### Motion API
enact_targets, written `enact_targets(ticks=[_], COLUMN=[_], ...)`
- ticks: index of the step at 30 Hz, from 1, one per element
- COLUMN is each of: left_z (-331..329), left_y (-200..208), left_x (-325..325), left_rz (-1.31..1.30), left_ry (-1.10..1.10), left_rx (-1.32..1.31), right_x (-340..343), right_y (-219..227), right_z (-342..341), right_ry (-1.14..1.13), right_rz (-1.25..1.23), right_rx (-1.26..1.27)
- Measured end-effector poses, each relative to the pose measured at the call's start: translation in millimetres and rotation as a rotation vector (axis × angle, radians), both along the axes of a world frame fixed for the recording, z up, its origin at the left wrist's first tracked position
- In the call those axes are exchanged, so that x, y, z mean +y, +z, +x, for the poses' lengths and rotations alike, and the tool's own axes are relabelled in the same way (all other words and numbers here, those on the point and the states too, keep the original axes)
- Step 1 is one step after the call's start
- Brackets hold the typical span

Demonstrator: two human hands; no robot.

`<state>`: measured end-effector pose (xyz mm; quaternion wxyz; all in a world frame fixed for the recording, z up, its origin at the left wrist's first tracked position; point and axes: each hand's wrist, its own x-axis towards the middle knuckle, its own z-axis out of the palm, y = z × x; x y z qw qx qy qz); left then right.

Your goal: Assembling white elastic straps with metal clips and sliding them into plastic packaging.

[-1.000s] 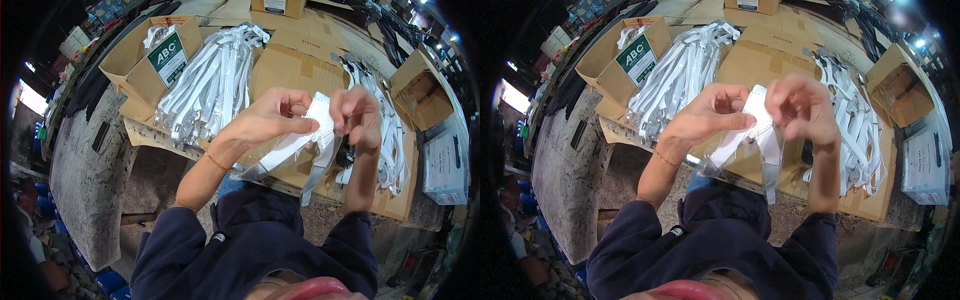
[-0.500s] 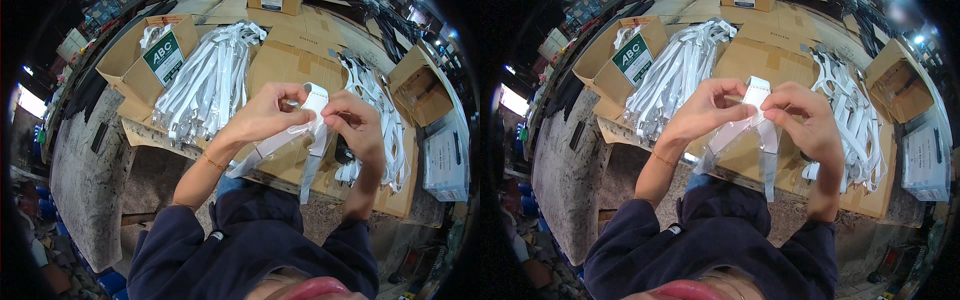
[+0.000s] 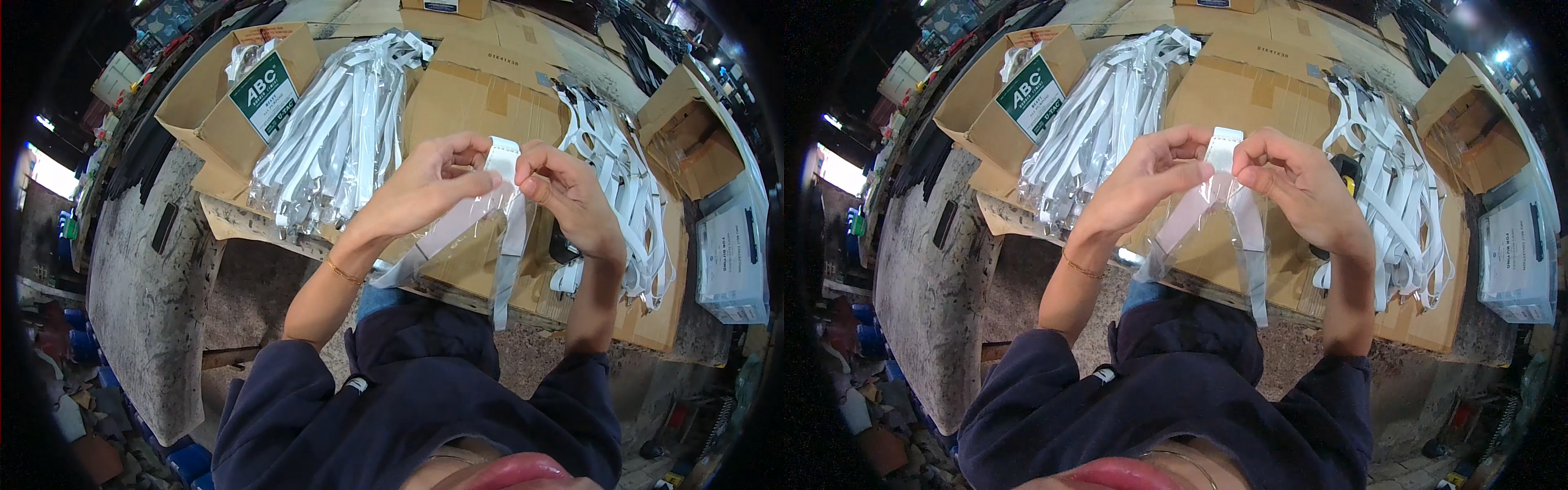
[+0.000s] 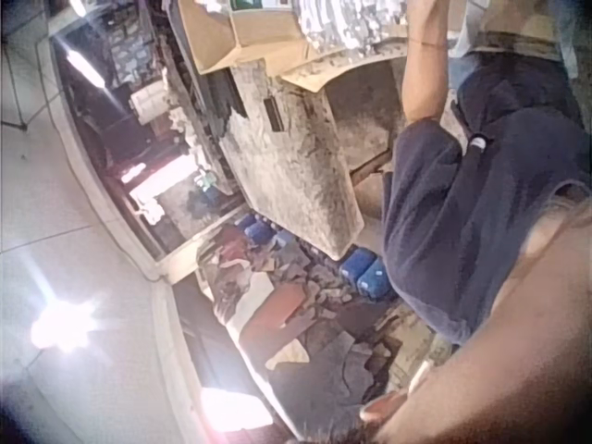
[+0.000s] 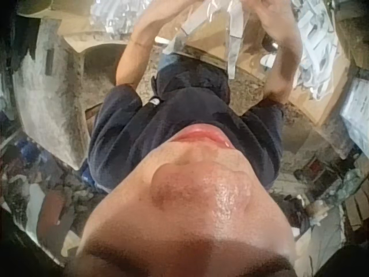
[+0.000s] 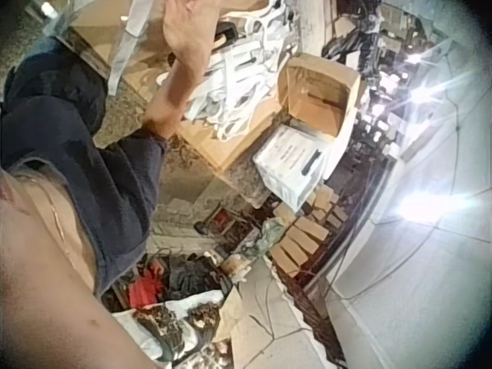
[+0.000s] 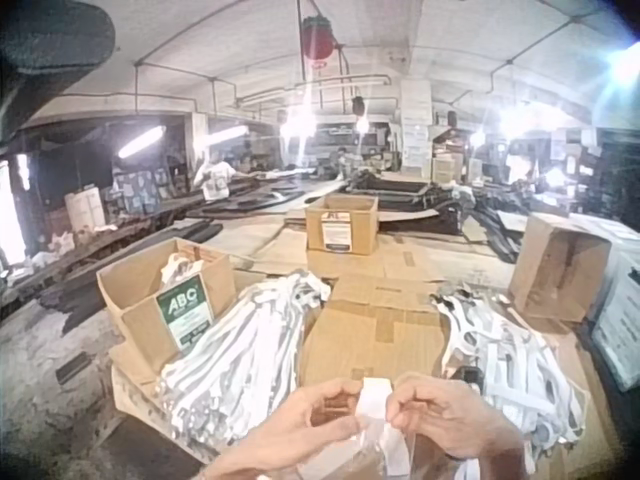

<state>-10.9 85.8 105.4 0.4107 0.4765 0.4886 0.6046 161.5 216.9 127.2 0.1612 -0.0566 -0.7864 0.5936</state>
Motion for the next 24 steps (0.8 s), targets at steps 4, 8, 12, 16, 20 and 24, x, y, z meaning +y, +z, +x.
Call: enact_targets(ticks=[4,8,12,16,20,24], left_z=[4.4,3.0,6.7,6.9,2.7,-3.9], left_y=[7.4,10.8,14.7,10.7,11.5,11.6], left_x=[-6.9,-6.2,-7.0,-6.9,-5.7,-4.9], left_rz=[-0.019,-0.054,-0.078,-0.035,-0.057,-0.056], left_ry=[-0.023,0.07,0.191,0.25,0.186,0.141], left_rx=[0.052,0.163,0.369,0.399,0.331,0.292], right_x=[0.6,-2.2,-8.3,-16.2,-21.8,-22.6], right_y=[-2.3,4.9,4.3,9.9,8.0,-0.7], right_z=[-0.7,1.7,-6.0,-15.1,-20.2,-25.5], right_ry=[0.011,0.041,0.002,-0.118,-0.23,-0.255], right_rz=[0.001,0.12,0.154,0.181,0.229,0.226], right_rx=[0.013,-0.003,-0.004,0.008,-0.021,0.066])
